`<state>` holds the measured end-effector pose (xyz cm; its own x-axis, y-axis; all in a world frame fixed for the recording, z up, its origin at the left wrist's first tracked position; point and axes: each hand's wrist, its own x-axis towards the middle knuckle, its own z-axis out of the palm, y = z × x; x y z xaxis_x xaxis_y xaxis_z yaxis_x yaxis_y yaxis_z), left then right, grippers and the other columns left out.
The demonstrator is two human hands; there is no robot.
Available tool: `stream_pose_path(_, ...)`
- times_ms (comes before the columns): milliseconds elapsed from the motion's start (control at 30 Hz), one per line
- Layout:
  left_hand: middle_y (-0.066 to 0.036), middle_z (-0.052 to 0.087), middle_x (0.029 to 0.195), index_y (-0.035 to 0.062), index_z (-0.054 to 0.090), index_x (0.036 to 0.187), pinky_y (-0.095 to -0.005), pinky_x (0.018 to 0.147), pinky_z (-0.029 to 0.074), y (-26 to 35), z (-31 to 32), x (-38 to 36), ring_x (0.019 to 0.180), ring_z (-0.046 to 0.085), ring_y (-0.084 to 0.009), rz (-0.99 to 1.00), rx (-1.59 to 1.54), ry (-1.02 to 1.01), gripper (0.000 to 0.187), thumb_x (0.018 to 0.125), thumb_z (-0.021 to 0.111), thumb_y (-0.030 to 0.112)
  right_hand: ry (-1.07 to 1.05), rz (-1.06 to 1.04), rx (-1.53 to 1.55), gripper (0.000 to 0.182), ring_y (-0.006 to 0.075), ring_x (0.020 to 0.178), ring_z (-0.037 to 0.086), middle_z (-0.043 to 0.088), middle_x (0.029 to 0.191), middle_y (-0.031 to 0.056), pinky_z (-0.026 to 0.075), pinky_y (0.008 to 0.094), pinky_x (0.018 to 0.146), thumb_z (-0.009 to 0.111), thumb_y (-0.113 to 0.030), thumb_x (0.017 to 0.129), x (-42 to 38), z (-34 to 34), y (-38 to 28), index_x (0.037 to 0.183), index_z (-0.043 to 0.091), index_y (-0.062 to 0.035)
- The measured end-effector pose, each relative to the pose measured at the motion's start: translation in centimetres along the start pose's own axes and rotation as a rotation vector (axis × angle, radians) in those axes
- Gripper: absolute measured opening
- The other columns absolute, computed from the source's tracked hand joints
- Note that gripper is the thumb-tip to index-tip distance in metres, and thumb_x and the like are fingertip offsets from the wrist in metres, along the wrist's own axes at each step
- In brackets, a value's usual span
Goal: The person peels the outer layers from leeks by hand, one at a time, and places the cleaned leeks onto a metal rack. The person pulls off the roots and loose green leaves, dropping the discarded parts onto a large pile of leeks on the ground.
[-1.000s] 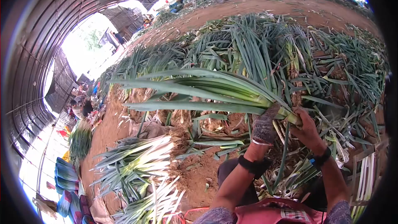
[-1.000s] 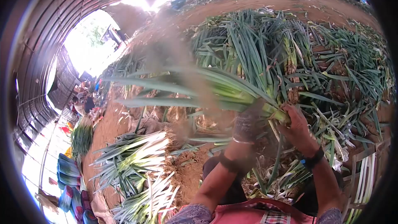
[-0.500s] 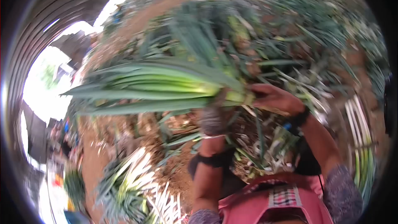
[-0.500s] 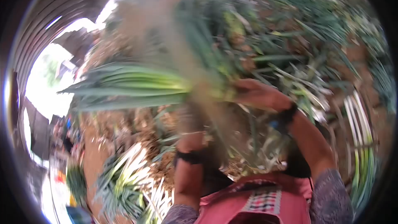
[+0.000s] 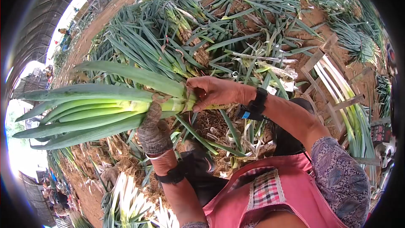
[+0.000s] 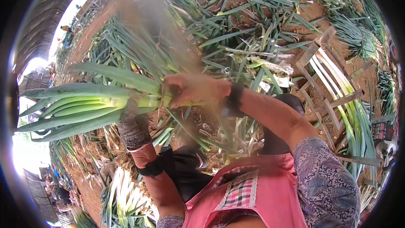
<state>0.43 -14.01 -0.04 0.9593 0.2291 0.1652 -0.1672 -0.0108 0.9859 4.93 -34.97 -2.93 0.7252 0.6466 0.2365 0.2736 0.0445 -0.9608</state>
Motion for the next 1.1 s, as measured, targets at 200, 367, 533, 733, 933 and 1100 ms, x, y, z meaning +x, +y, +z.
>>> stream_pose_path(200,-0.006,0.06,0.093,0.0041,0.053,0.111,-0.0288,0.071,0.048,0.5,-0.3,0.1,0.083,0.058,-0.0169,-0.127,-0.328,-0.037,0.041,0.074,0.071,0.013,0.129,-0.152,-0.029,0.028,0.0055,0.087,0.051,0.058,0.094,-0.0013,0.043,0.0222,0.074,0.069,-0.006,0.076,-0.6,0.5,-0.6,0.1,0.055,-0.0051)
stream_pose_path(367,-0.011,0.059,0.098,0.0049,0.052,0.111,-0.0456,0.079,0.051,-1.1,-3.4,2.5,0.089,0.058,-0.0265,-0.179,-0.595,0.293,0.043,0.073,0.072,0.01,0.415,0.015,0.294,0.026,0.0096,0.076,0.058,0.061,0.083,0.0,0.049,0.026,0.07,0.064,0.0,0.076,-3.9,-5.0,0.3,0.1,0.054,-0.0055)
stream_pose_path(533,-0.016,0.06,0.1,0.0012,0.052,0.109,-0.0518,0.081,0.051,0.0,-8.0,3.1,0.093,0.059,-0.033,-0.171,-0.661,0.409,0.039,0.076,0.069,0.013,0.763,0.27,-0.548,0.028,0.0133,0.074,0.056,0.058,0.08,0.0073,0.045,0.0297,0.063,0.066,-0.019,0.074,-9.2,-14.5,1.2,0.093,0.055,-0.0016)
stream_pose_path(733,-0.018,0.059,0.102,0.0003,0.049,0.11,-0.0545,0.081,0.05,-0.6,-9.6,2.7,0.094,0.059,-0.034,-0.103,-0.78,0.297,0.041,0.077,0.068,0.015,0.801,0.74,-1.172,0.06,0.0336,0.098,0.057,0.058,0.107,0.0214,0.044,0.0409,0.085,0.068,-0.04,0.07,-13.2,-19.2,7.2,0.111,0.052,0.0012)
stream_pose_path(933,-0.014,0.057,0.104,0.003,0.049,0.112,-0.0546,0.084,0.048,-0.5,-6.2,2.5,0.097,0.056,-0.0326,-0.085,-0.813,0.156,0.041,0.077,0.069,0.016,0.709,0.021,-0.909,0.032,0.0268,0.081,0.062,0.059,0.101,0.0151,0.049,0.0348,0.069,0.064,-0.024,0.08,-3.3,-10.5,-0.1,0.105,0.057,-0.0046)
stream_pose_path(1100,-0.014,0.056,0.111,0.0037,0.049,0.115,-0.0509,0.09,0.044,0.0,-3.8,1.6,0.104,0.054,-0.0311,-0.046,-0.746,-0.034,0.048,0.075,0.071,0.02,0.28,-0.356,-0.676,0.031,0.0196,0.079,0.06,0.057,0.102,0.0106,0.049,0.0296,0.068,0.061,-0.015,0.082,0.3,-3.1,-0.7,0.111,0.055,-0.0048)
